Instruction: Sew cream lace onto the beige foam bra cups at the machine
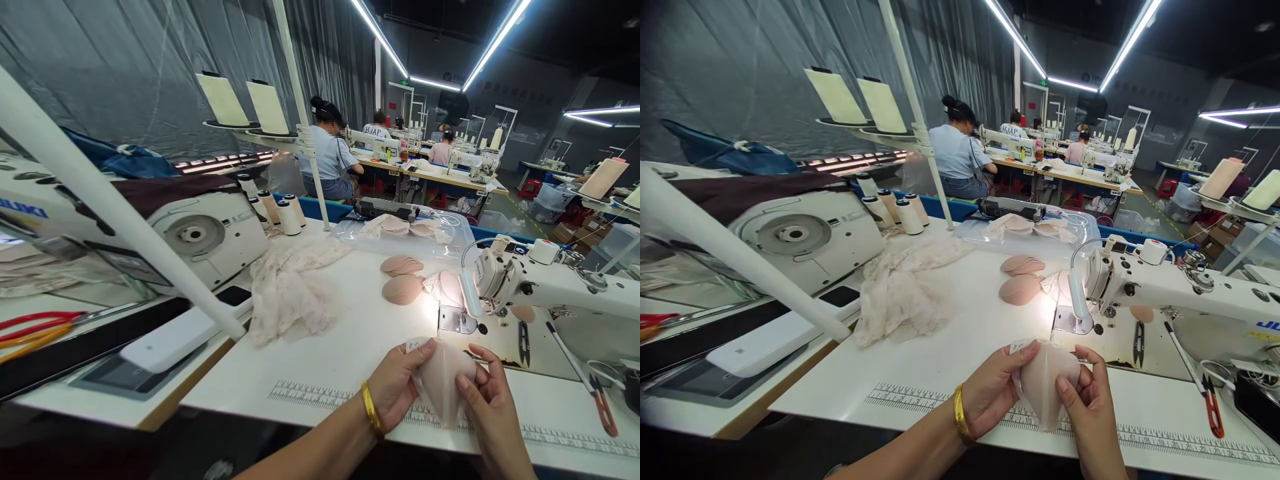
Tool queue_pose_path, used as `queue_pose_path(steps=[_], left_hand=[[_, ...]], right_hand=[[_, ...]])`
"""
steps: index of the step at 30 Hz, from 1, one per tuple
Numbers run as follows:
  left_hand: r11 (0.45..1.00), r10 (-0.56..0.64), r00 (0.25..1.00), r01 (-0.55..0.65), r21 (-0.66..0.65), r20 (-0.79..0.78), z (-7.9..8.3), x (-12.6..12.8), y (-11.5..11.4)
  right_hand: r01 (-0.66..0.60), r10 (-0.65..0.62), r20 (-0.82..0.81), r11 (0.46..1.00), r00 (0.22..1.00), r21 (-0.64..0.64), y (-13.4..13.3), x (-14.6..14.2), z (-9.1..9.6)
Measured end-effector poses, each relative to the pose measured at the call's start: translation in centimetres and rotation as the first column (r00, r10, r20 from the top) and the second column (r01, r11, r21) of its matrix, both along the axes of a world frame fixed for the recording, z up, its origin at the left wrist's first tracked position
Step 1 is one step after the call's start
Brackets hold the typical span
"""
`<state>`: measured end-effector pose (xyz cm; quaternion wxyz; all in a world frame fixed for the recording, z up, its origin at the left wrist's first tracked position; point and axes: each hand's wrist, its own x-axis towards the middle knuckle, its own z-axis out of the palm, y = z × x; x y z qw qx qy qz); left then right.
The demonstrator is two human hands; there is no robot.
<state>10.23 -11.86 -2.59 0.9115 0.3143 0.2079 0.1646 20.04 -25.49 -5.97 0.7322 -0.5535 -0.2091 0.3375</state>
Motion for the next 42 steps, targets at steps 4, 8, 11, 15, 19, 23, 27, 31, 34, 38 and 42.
queue_pose_path(steps=[4, 8, 11, 15, 19, 23, 27, 31, 34, 38, 42], left_hand=[[1.000, -0.019, 1.000, 0.018, 0.020, 0.013, -0.1, 0.3, -0.2], [1.000, -0.011, 1.000, 0.011, 0.025, 0.024, -0.2, 0.4, -0.3], [1.000, 0.007, 1.000, -0.007, 0.027, 0.011, -0.1, 0.4, -0.1], [1.000, -0.011, 1.000, 0.011, 0.029, -0.003, 0.3, 0.6, 0.0], [0.996, -0.087, 0.996, 0.088, 0.036, -0.018, 0.6, 1.3, -0.1], [0.993, -0.106, 0.994, 0.107, 0.056, -0.014, 1.3, 1.8, 0.5], [0.883, -0.319, 0.946, 0.275, 0.380, 0.058, 3.2, 1.4, 2.6], [-0.042, -0.631, 0.748, 0.232, 0.972, -0.206, 4.3, 2.0, 5.1], [-0.605, -0.487, 0.789, 0.005, 0.796, -0.375, 3.6, 4.1, 6.5], [-0.689, -0.443, 0.756, 0.056, 0.722, -0.482, 2.1, 6.4, 7.8], [-0.645, -0.430, 0.769, 0.105, 0.757, -0.473, 1.7, 6.6, 8.2]], right_hand=[[-0.013, 0.013, -0.030, 1.000, 0.999, 0.018, 0.3, -0.1, 0.0], [-0.012, 0.012, -0.022, 1.000, 1.000, 0.012, 0.3, 0.2, -0.3], [0.005, -0.005, -0.013, 1.000, 1.000, 0.010, 0.3, 0.4, -0.4], [0.072, -0.072, 0.020, 0.997, 0.997, 0.010, 0.4, 0.6, -0.4], [0.062, -0.062, 0.066, 0.998, 0.996, 0.003, 0.4, 0.8, -0.6], [-0.081, 0.081, 0.086, 0.997, 0.993, -0.005, -0.3, 1.1, -0.8], [-0.209, 0.246, 0.352, 0.968, 0.903, -0.141, -1.2, 3.8, -0.3], [-0.079, 0.265, 0.930, 0.964, 0.255, -0.253, 0.3, 8.8, 0.6], [-0.028, 0.256, 0.955, 0.964, -0.150, -0.263, 2.6, 11.5, 0.8], [0.025, 0.215, 0.906, 0.975, -0.365, -0.221, 3.9, 12.4, 0.8], [-0.051, 0.167, 0.955, 0.981, -0.244, -0.185, 2.7, 12.2, 1.4]])
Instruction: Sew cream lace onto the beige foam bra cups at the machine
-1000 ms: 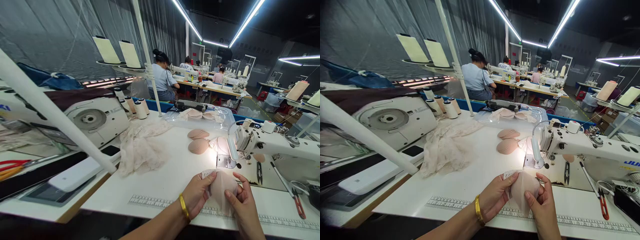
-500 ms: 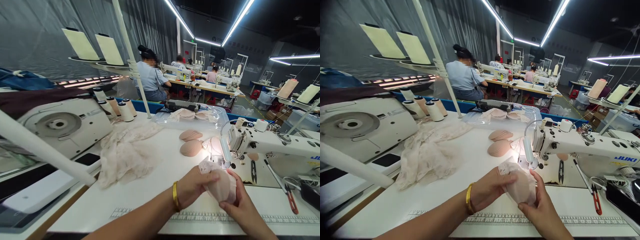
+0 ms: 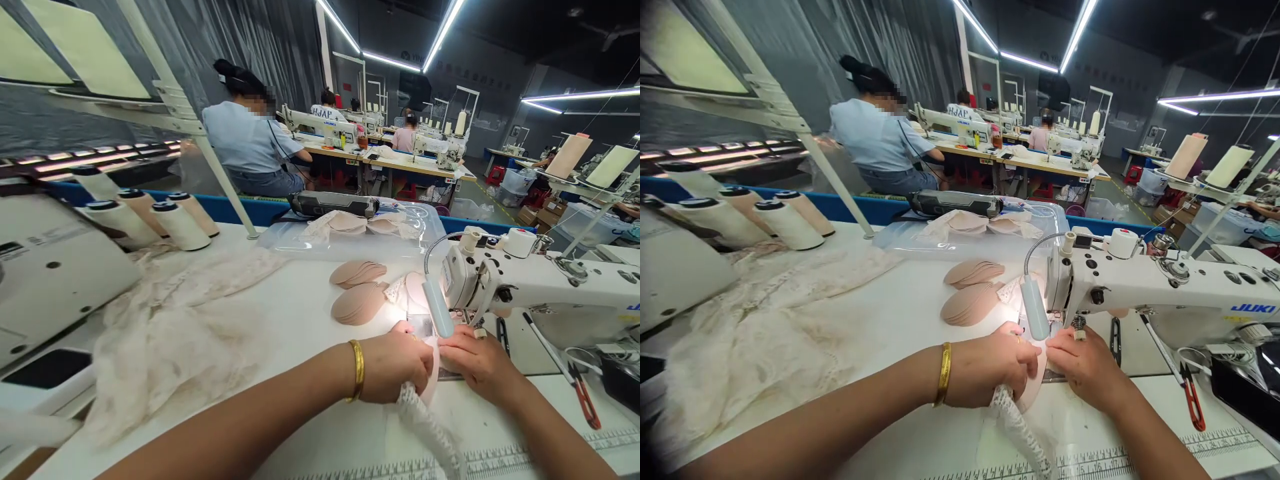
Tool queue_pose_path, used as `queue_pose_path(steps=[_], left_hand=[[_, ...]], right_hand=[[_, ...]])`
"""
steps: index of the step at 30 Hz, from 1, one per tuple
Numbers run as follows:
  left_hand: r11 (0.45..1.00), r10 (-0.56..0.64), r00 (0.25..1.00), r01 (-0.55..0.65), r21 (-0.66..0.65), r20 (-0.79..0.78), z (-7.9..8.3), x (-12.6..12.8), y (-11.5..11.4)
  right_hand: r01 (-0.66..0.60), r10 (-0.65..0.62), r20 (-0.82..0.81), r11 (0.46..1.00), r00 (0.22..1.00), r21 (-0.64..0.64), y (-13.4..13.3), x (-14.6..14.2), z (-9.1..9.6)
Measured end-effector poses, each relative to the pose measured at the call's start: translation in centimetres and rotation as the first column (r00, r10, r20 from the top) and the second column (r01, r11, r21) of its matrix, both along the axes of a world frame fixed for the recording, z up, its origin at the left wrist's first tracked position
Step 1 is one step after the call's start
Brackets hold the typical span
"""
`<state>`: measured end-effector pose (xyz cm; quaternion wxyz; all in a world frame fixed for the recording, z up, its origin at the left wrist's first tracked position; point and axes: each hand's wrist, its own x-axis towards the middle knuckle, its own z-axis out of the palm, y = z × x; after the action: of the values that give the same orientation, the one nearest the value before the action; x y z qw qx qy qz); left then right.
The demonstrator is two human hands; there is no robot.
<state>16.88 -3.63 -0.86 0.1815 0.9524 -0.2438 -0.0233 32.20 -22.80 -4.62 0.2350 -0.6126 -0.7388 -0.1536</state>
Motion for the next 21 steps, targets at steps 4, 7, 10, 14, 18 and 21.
queue_pose_path(steps=[4, 7, 10, 14, 18, 21], left_hand=[[1.000, 0.027, 1.000, -0.027, -0.005, 0.001, 0.0, -0.3, -0.1], [0.999, 0.037, 0.999, -0.037, -0.001, 0.007, 0.0, -0.3, -0.3], [0.999, 0.048, 0.999, -0.048, 0.002, 0.020, 0.0, -0.2, -0.5], [0.998, 0.061, 0.997, -0.062, 0.005, 0.051, -0.3, 0.0, -0.5], [0.998, 0.066, 0.993, -0.066, -0.009, 0.100, -0.9, 0.2, -0.4], [0.997, 0.070, 0.988, -0.067, -0.028, 0.140, -1.4, 0.4, -0.3]], right_hand=[[0.022, -0.027, -0.054, 0.996, 0.998, -0.090, -0.6, 0.1, 0.1], [0.062, -0.065, -0.033, 0.992, 0.997, -0.108, -0.5, 0.3, -0.3], [0.105, -0.108, -0.019, 0.984, 0.994, -0.142, -0.5, 0.6, -0.8], [0.155, -0.159, -0.009, 0.974, 0.987, -0.165, -0.6, 0.8, -1.2], [0.186, -0.193, -0.022, 0.968, 0.981, -0.170, -0.6, 1.1, -1.5], [0.204, -0.212, -0.019, 0.961, 0.977, -0.186, -0.5, 1.2, -1.8]])
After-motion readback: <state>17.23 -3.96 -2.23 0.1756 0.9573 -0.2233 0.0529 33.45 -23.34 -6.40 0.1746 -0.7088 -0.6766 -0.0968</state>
